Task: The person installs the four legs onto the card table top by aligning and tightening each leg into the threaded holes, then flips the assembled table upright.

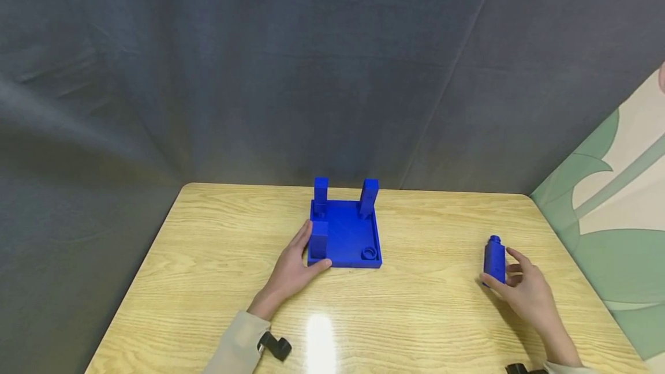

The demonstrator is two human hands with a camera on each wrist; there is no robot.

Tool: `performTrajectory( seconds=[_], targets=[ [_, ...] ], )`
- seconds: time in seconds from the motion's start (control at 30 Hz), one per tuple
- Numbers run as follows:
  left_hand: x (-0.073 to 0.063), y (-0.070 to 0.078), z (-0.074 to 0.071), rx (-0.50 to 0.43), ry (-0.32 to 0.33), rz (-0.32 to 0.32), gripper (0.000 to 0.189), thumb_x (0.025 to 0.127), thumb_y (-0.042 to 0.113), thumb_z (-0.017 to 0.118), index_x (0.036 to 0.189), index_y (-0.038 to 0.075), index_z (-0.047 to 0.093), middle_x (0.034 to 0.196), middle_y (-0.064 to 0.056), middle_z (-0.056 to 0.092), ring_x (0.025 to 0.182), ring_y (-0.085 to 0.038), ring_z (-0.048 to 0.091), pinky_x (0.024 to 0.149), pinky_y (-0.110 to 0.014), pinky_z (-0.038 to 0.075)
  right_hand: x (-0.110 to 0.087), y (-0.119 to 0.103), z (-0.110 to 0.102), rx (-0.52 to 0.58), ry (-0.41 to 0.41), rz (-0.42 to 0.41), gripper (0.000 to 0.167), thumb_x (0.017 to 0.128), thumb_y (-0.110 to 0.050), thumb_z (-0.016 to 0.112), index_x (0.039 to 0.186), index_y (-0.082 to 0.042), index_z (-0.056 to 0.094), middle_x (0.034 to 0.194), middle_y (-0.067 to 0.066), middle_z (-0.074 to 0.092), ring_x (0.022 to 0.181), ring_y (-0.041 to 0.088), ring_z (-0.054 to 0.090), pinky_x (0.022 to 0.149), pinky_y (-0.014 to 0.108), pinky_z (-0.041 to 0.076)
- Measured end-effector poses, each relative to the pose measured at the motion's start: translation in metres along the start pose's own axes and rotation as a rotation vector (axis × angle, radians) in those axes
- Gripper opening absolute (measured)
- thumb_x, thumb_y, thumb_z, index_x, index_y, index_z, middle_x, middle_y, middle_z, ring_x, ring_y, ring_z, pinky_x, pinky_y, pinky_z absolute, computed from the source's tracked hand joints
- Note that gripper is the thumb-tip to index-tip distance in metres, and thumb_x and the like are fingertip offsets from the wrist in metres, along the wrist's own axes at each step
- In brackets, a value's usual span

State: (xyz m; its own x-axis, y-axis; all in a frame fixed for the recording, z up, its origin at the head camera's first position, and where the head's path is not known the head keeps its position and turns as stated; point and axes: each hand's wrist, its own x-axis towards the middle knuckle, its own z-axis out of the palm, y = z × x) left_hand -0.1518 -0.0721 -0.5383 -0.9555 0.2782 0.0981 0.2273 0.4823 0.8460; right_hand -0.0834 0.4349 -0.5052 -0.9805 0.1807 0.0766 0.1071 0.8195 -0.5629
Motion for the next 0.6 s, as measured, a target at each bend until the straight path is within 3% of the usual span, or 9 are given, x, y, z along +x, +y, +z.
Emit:
performTrajectory(
  seconds=[0.3,0.5,0.6],
  targets=[
    [0.0001,-0.0013,0.0009,-0.006,0.006,-0.004,0.104,0.1,0.038,0.085,0.176,0.003,0.023,0.185,-0.012,0.019,0.168,-0.036,0.023,0.134,-0.058,0.027,-0.0006,0.0075,0.0029,0.019,0.039,-0.03,0.077,0.099,-0.012,0.084,0.156,0.017,0.042,0.122,0.047,0.064,0.102,0.059,0.071,0.064,0.018,0.048],
    [0.0004,0.0001,0.001,-0.009,0.001,-0.007,0.104,0.1,0.037,0.085,0.177,0.005,0.022,0.185,-0.011,0.018,0.169,-0.035,0.022,0.134,-0.057,0.027,-0.0019,0.009,0.0029,-0.001,0.053,-0.052,0.071,0.095,-0.008,0.085,0.151,0.016,0.049,0.116,0.043,0.068,0.094,0.053,0.074,0.065,0.022,0.048],
    [0.0003,0.0,0.0012,-0.008,0.002,-0.008,0.104,0.1,0.037,0.085,0.177,0.005,0.022,0.185,-0.011,0.018,0.169,-0.035,0.022,0.134,-0.057,0.027,-0.0027,0.0074,0.0024,-0.015,0.06,-0.025,0.066,0.096,-0.009,0.085,0.146,0.018,0.052,0.113,0.042,0.069,0.091,0.049,0.075,0.064,0.023,0.048]
  ],
)
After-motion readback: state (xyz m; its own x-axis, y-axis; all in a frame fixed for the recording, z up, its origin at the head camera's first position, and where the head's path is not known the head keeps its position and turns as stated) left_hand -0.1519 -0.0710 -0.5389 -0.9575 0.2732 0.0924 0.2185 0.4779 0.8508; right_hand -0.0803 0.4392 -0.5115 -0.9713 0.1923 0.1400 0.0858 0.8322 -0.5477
